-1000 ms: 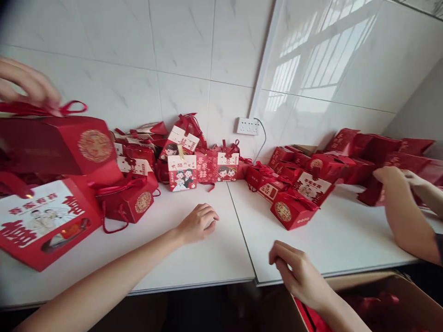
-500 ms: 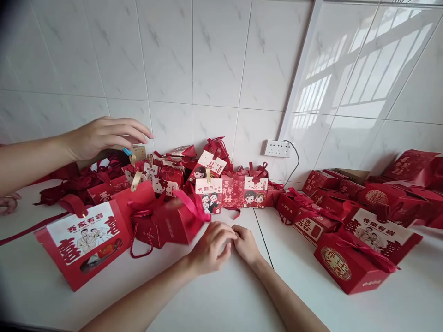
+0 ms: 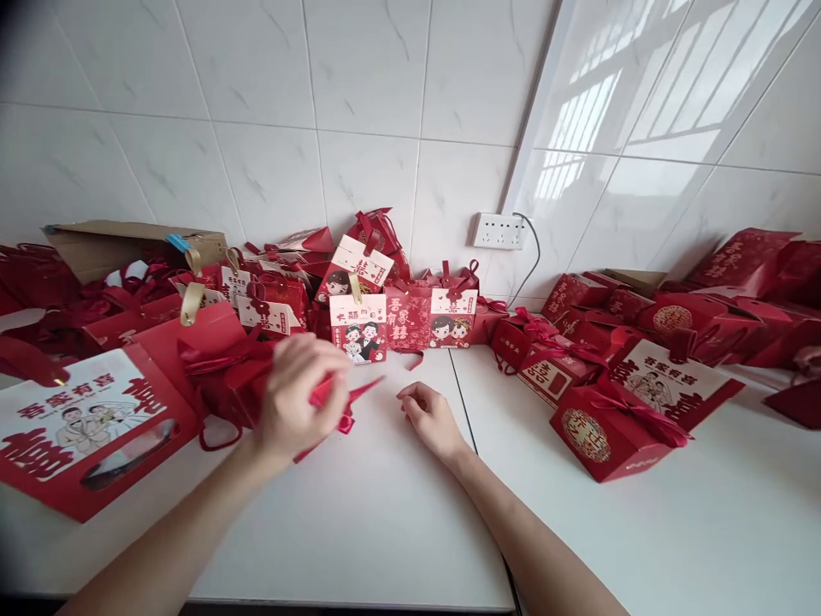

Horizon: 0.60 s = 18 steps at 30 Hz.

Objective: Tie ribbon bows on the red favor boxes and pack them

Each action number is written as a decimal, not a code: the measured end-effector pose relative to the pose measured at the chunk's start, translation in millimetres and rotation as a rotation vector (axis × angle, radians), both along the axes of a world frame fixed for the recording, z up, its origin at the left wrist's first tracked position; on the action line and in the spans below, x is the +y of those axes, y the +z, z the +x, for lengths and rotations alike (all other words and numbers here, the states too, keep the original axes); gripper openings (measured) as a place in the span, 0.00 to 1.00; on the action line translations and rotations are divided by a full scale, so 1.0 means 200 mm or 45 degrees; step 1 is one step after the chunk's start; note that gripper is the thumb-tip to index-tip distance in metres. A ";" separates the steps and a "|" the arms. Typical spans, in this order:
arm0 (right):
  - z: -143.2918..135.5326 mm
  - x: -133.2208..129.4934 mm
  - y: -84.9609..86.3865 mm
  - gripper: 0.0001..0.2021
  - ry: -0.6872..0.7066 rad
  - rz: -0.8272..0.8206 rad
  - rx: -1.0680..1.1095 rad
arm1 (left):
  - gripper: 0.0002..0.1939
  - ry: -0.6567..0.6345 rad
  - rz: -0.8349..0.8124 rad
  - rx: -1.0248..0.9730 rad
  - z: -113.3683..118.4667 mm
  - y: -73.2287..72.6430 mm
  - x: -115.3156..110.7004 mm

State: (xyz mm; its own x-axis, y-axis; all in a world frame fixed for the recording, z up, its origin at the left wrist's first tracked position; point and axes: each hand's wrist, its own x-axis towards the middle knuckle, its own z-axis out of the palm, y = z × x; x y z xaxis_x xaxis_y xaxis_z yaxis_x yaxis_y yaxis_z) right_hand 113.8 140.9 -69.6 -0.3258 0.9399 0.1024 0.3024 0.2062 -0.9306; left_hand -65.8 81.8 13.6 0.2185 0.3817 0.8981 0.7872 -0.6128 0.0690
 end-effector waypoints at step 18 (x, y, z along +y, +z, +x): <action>0.00 -0.05 0.03 0.20 0.161 -0.020 0.371 | 0.20 0.004 -1.022 -0.539 -0.14 0.00 0.14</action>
